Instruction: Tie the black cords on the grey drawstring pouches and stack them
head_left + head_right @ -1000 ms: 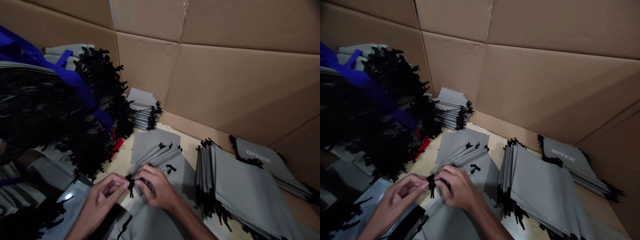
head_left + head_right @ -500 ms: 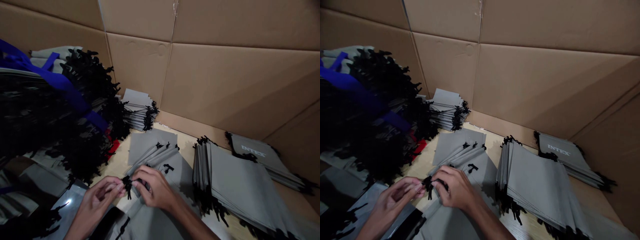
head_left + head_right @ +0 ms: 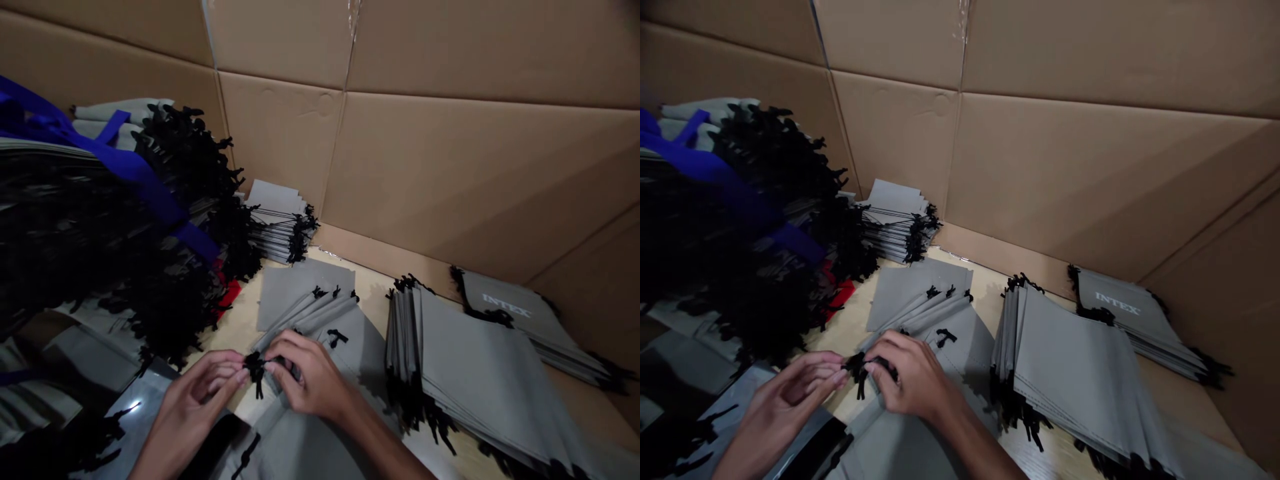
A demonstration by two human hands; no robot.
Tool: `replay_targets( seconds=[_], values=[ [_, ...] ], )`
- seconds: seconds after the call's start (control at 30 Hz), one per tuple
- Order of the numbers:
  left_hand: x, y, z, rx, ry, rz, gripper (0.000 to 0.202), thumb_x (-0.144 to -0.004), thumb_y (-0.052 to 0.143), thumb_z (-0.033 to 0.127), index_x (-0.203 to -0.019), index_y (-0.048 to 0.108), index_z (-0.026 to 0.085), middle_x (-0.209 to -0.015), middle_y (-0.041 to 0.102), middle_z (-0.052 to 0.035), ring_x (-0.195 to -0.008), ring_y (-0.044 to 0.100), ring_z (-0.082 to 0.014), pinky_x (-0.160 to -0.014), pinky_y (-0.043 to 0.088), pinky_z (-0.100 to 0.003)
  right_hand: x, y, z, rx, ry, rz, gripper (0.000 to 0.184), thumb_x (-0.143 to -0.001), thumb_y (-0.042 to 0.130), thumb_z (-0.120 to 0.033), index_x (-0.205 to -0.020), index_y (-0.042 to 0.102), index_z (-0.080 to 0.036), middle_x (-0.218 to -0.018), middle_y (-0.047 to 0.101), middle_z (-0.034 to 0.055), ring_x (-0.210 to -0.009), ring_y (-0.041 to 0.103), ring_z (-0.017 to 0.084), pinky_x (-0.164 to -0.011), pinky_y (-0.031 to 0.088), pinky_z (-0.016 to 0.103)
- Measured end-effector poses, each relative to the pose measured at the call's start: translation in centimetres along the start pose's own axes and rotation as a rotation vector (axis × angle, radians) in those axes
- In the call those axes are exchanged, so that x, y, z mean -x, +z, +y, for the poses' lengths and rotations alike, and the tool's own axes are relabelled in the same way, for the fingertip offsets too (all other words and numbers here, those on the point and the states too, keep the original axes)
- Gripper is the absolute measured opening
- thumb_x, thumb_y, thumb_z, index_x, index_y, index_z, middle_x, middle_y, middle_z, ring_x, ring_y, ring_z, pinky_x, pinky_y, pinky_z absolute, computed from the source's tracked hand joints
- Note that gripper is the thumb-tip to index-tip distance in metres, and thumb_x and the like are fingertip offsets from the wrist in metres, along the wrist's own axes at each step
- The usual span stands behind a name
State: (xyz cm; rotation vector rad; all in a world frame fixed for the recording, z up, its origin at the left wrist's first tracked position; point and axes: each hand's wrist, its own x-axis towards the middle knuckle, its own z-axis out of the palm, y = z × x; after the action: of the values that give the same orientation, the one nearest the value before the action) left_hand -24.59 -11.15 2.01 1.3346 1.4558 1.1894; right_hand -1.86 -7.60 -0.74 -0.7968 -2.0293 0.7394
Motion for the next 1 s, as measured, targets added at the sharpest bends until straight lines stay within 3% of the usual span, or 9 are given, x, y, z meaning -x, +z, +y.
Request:
replay_targets(
  seconds=[0.17,0.3,0.37,0.57,0.83,1.0],
  values=[
    [0.2,-0.3,-0.5,-0.056,0.111,-0.013,0.03,-0.079,0.093,0.047,-0.093,0.081,0.023,-0.09,0.087,-0.0053,-0.081,0.086,-0.0237,-0.074,0.07,-0.02,-0.1,-0.1,-0.1,0.007,0.01,-0.002,0.015,-0.102,0.062,-0.021,-0.113,0.071,-0.024,-0.104,0.071,0.0041,-0.08,0.065,0.016,-0.071,0.053,0.026],
    [0.3,-0.2,-1.4,-0.142,0.166,-0.121,0.033,-0.09,0.085,0.044,-0.119,0.079,0.028,-0.119,0.086,-0.0063,-0.103,0.086,-0.0242,-0.088,0.069,-0.023,0.0,0.1,0.2,0.001,-0.012,0.02,0.015,-0.102,0.062,-0.022,-0.114,0.072,-0.023,-0.104,0.071,0.0047,-0.082,0.066,0.017,-0.073,0.053,0.026],
    [0.2,0.2,-1.5,-0.18,0.177,-0.134,0.036,-0.091,0.084,0.045,-0.124,0.078,0.031,-0.125,0.085,-0.005,-0.103,0.086,-0.0234,-0.088,0.069,-0.023,0.0,0.2,0.3,0.001,-0.024,0.027,0.014,-0.103,0.062,-0.022,-0.113,0.071,-0.023,-0.104,0.071,0.0048,-0.082,0.066,0.016,-0.073,0.053,0.026],
    [-0.1,1.3,-0.6,-0.336,0.29,-0.107,0.018,-0.095,0.078,0.046,-0.098,0.088,0.031,-0.097,0.089,0.0007,-0.089,0.086,-0.0223,-0.08,0.067,-0.022,-0.1,0.1,0.3,0.036,-0.059,0.033,0.015,-0.107,0.056,-0.027,-0.111,0.069,-0.022,-0.102,0.071,0.006,-0.087,0.067,0.019,-0.076,0.053,0.028],
    [-0.7,0.6,-1.6,-0.288,0.242,-0.201,0.017,-0.097,0.077,0.042,-0.1,0.082,0.026,-0.092,0.086,-0.0011,-0.083,0.083,-0.0204,-0.076,0.064,-0.021,-0.1,0.0,-0.3,0.152,-0.072,0.019,0.019,-0.11,0.049,-0.026,-0.104,0.067,-0.023,-0.098,0.071,0.0039,-0.09,0.065,0.019,-0.08,0.05,0.03],
    [-0.8,0.3,-1.6,-0.201,0.232,-0.156,0.019,-0.091,0.082,0.043,-0.091,0.083,0.024,-0.086,0.085,-0.0021,-0.079,0.082,-0.0214,-0.074,0.066,-0.021,-0.3,0.6,-0.5,0.169,-0.067,0.018,0.019,-0.11,0.049,-0.026,-0.104,0.066,-0.023,-0.098,0.07,0.003,-0.09,0.066,0.019,-0.081,0.049,0.029]
  ],
)
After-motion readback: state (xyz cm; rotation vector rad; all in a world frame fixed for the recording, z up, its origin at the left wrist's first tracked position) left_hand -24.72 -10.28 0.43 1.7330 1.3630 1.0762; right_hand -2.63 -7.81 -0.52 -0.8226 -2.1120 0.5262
